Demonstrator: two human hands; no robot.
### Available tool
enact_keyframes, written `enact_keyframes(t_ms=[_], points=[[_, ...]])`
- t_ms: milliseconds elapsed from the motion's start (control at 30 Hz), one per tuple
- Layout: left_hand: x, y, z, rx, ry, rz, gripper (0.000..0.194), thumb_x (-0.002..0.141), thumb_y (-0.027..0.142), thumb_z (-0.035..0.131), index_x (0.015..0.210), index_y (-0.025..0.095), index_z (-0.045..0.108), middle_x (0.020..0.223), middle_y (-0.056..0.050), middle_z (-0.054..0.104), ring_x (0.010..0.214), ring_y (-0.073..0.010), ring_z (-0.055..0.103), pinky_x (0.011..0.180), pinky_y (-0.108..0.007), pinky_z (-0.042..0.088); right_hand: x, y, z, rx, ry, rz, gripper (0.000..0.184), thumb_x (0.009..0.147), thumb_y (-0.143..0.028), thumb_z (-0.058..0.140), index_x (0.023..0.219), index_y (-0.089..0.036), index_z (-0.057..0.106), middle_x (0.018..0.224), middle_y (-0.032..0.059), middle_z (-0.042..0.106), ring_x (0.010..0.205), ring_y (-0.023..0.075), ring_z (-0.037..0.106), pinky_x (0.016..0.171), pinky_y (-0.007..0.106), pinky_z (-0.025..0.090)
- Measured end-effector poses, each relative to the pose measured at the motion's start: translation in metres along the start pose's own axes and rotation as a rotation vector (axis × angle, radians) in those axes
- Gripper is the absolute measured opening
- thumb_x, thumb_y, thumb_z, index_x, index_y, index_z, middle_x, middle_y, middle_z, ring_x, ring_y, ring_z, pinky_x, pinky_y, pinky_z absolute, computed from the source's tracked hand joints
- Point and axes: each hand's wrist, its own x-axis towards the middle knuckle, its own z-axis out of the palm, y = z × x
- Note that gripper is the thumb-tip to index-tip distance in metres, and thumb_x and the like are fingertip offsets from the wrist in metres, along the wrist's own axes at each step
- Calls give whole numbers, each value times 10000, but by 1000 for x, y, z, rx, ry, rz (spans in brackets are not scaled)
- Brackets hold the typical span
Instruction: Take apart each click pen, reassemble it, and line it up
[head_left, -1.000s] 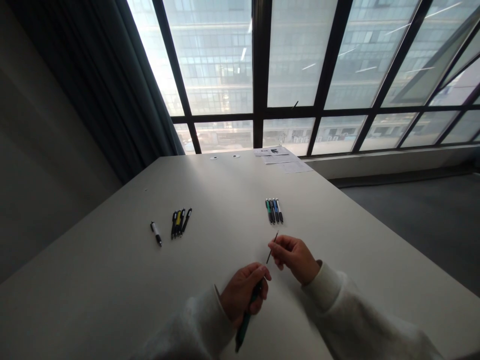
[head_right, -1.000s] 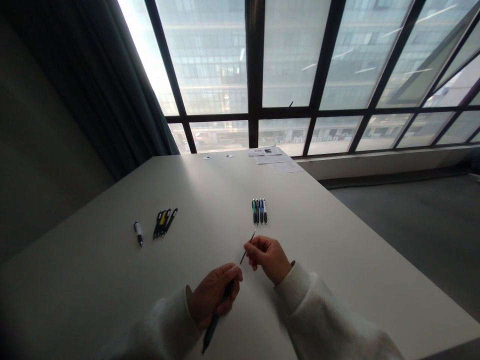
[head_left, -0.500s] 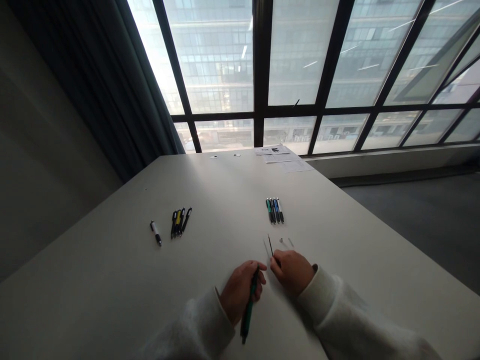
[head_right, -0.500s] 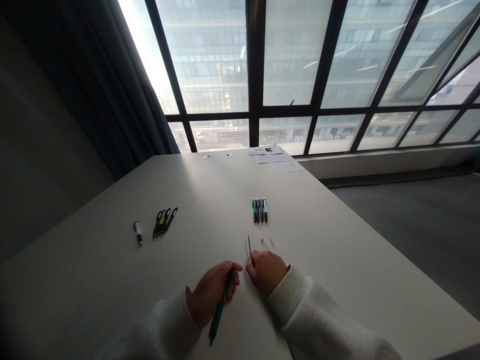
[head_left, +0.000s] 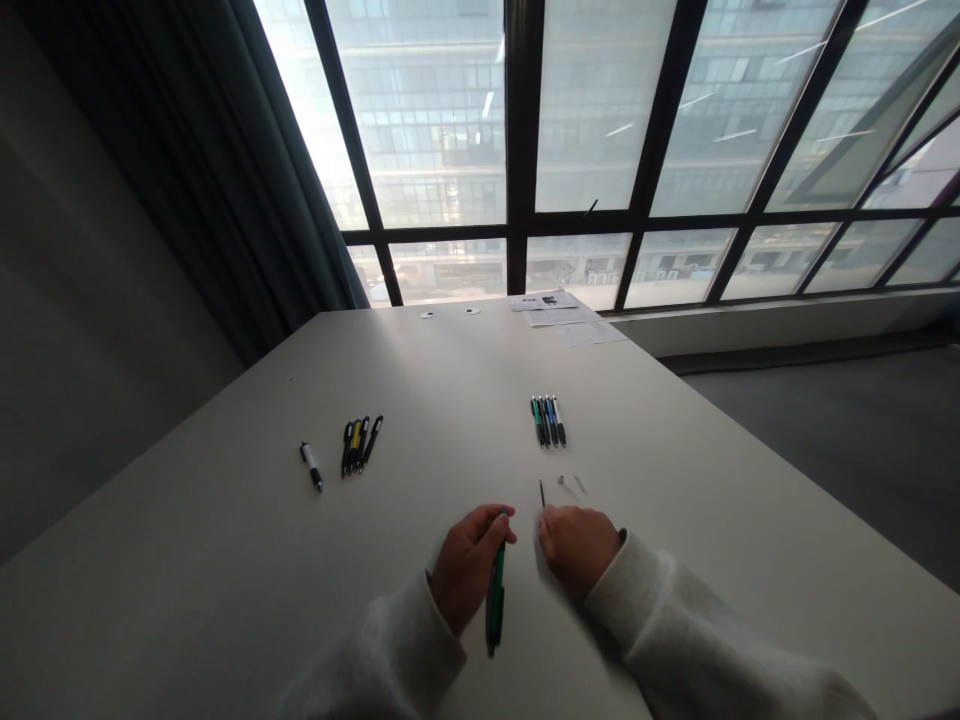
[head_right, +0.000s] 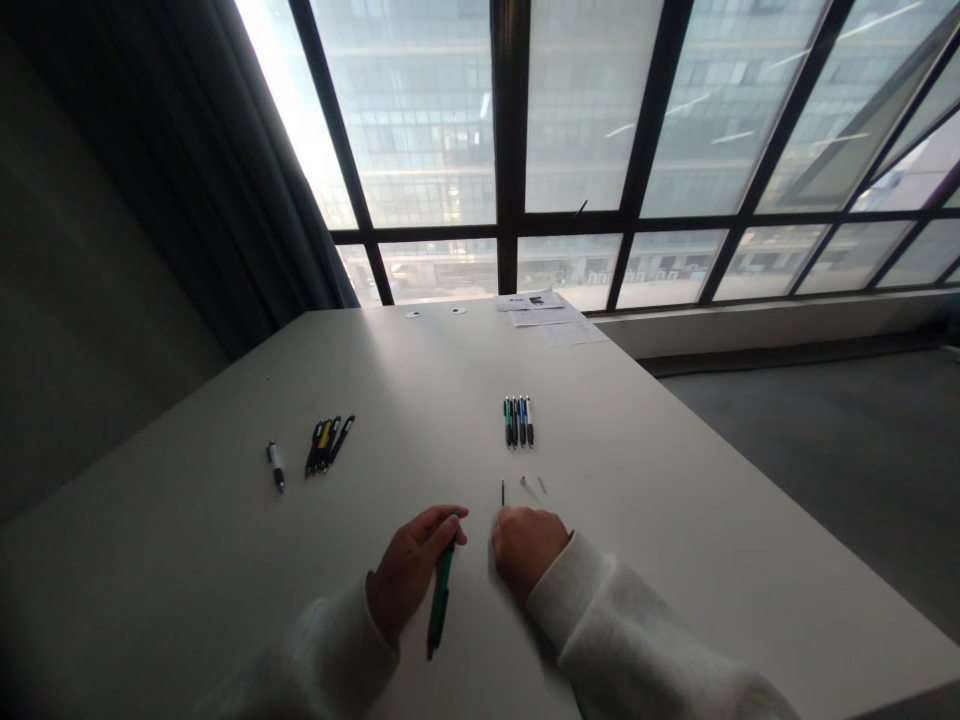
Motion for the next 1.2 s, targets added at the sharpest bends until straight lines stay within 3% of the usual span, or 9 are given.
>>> enact_keyframes(t_ms=[167,333,500,833,1200], points=[[14,-7,-13,76,1,52,465,717,464,687,1017,111,651,732,-41,654,662,-168,598,582,-268,460,0,0,1,31,7,0,335,936,-263,348,851,-154,653,837,135,727,738,285,706,613,360,486],[29,-3,-14,511,72,285,321,794,399,637,987,149,697,831,-67,691,727,-191,635,691,-307,485,0,-1,-1,15,-5,-12,313,939,-244,352,870,-146,641,850,139,723,742,286,707,605,352,491],[48,1,-10,844,111,458,203,846,290,559,910,150,692,789,-48,671,679,-170,594,704,-298,451,0,-3,-4,-4,-33,-31,291,943,-198,348,899,-125,626,855,149,717,747,277,709,610,340,494],[63,0,-12,1045,163,430,165,850,258,536,806,175,673,724,-21,596,653,-151,530,610,-259,345,1,-3,0,-20,-17,-35,287,941,-204,351,893,-130,624,852,155,715,734,286,707,603,358,498],[62,1,-13,1048,183,375,243,890,364,504,974,188,648,746,-16,642,667,-164,588,604,-266,362,0,-3,-2,-12,-27,-29,306,952,-209,333,916,-129,627,877,154,715,759,291,711,612,351,493]])
